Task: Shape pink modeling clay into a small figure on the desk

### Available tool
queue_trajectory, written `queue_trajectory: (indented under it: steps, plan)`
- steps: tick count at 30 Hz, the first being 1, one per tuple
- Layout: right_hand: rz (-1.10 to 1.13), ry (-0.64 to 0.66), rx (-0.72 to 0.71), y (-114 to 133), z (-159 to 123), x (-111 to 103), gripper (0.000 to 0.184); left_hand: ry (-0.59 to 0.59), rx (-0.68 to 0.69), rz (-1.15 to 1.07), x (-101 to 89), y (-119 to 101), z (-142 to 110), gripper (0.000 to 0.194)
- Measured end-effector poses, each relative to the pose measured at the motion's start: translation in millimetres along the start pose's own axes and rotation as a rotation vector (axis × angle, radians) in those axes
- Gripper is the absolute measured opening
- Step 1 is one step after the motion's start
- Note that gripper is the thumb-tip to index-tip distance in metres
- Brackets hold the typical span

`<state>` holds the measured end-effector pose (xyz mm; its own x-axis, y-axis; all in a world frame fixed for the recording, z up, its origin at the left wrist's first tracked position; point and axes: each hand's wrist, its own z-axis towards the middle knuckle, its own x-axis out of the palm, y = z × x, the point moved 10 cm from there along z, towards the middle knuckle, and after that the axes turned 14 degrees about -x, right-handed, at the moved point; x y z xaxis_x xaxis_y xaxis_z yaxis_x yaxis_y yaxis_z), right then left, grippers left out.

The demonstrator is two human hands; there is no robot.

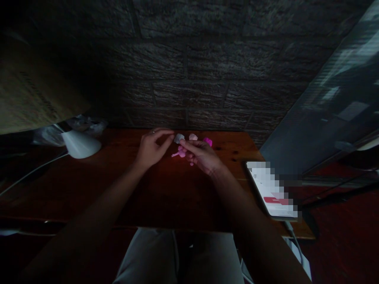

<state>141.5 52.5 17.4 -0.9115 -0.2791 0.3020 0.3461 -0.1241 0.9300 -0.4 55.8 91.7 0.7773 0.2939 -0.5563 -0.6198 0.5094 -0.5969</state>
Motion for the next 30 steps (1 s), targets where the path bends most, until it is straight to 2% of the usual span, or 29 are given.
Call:
queue_trajectory:
  steps: [3,7,10,13,17,22,25,30]
  plan:
    - [-0.028,-0.008,0.013,-4,1,-4,0.040,0.001,0.082,-0.065,4.3,-14,-7,0.017]
    - [-0.056,-0.016,-0.022,-1,2,-5,0.040,0.015,0.108,-0.092,8.5,-19,-12,0.017]
    - [-0.077,-0.009,0.006,-3,1,-4,0.045,0.060,0.141,-0.129,12.3,-25,-16,0.017]
    - [-0.046,-0.010,-0.028,2,2,-3,0.037,0.105,0.183,-0.147,15.8,-31,-19,0.017]
    - [0.035,-0.037,-0.084,9,4,-6,0.021,0.084,0.194,-0.150,13.9,-30,-20,0.022]
    - [0.105,-0.012,-0.030,5,3,-3,0.027,0.113,0.196,-0.147,18.6,-26,-19,0.030]
    - [0.096,0.017,-0.011,4,1,-1,0.032,0.140,0.187,-0.153,22.7,-23,-18,0.025]
    - [0.073,0.015,0.025,-2,0,-3,0.028,0.145,0.194,-0.222,25.1,-19,-17,0.018]
